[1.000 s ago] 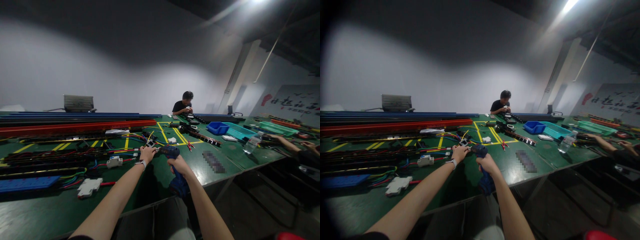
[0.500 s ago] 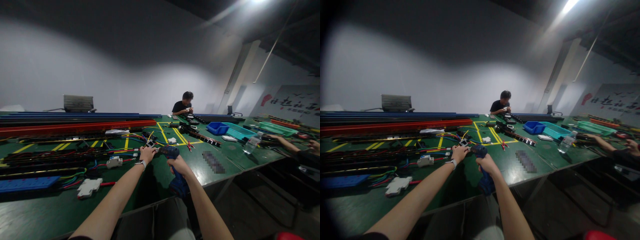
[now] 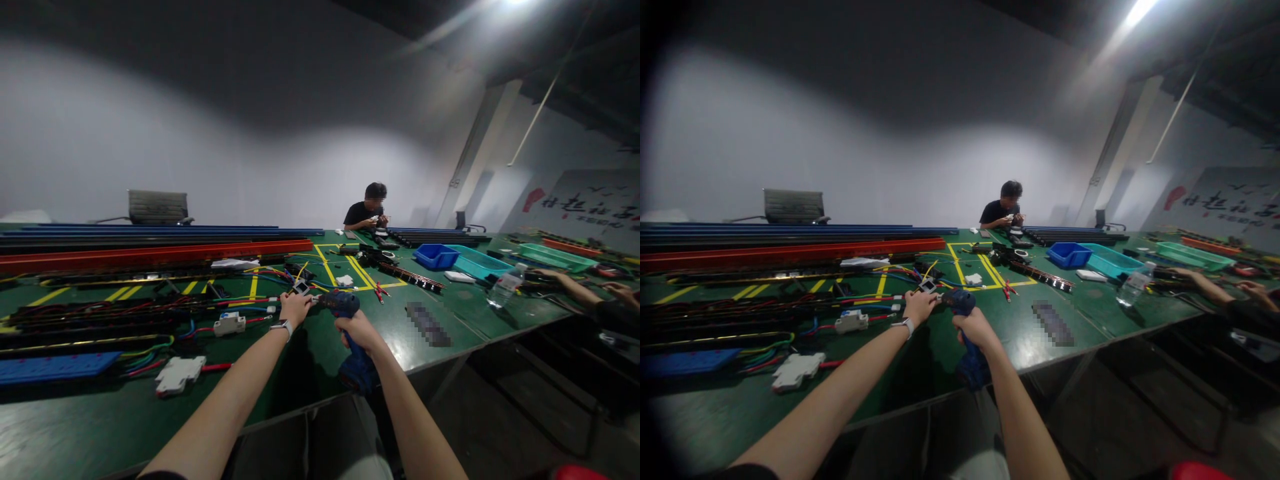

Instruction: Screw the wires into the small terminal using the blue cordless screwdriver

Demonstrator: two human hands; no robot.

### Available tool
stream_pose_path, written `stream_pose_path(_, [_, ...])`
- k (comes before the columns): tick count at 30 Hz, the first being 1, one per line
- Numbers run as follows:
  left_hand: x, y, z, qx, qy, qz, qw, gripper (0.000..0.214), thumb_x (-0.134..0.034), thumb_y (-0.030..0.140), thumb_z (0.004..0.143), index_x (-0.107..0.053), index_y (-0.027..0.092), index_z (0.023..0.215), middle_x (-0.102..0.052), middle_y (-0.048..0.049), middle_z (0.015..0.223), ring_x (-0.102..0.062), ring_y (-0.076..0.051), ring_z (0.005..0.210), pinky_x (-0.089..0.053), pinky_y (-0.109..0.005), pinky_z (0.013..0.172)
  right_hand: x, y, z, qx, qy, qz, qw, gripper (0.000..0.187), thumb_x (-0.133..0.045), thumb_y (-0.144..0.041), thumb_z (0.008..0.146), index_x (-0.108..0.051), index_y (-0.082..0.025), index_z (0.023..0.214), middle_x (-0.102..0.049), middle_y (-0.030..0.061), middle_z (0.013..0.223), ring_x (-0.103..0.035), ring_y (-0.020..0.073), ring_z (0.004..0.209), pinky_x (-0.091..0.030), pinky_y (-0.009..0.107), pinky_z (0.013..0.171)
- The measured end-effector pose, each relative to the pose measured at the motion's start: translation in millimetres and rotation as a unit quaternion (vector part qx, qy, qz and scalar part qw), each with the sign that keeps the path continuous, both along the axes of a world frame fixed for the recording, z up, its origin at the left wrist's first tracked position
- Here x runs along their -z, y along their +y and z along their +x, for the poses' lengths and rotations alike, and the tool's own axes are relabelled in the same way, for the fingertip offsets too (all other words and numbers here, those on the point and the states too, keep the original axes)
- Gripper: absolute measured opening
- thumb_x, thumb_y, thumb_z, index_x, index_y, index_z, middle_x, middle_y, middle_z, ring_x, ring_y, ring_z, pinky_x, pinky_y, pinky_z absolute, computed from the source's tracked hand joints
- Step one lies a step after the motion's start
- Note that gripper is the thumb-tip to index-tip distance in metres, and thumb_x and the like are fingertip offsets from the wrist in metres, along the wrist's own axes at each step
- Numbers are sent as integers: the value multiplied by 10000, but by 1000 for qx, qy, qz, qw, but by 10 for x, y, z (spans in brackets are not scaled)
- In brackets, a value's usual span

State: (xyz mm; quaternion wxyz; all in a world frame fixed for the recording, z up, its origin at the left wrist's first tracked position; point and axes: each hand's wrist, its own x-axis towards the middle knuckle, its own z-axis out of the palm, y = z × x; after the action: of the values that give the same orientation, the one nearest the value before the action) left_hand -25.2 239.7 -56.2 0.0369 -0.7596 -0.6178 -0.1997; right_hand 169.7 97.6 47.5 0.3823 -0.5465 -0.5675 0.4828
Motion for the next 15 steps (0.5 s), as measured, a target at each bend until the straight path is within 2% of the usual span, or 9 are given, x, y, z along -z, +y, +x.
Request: stream_pose_path(15, [7,-1,1,4,1,3,1000,383,-378,563,954,-700,388,1067,-726,-60,996,-576,-272,993,-209,-483,941,21,16,17,-1,-1,8,1000,83,-566,-183,641,-494,-198,681,-429,-72,414,-484,118,351,-319,205,364])
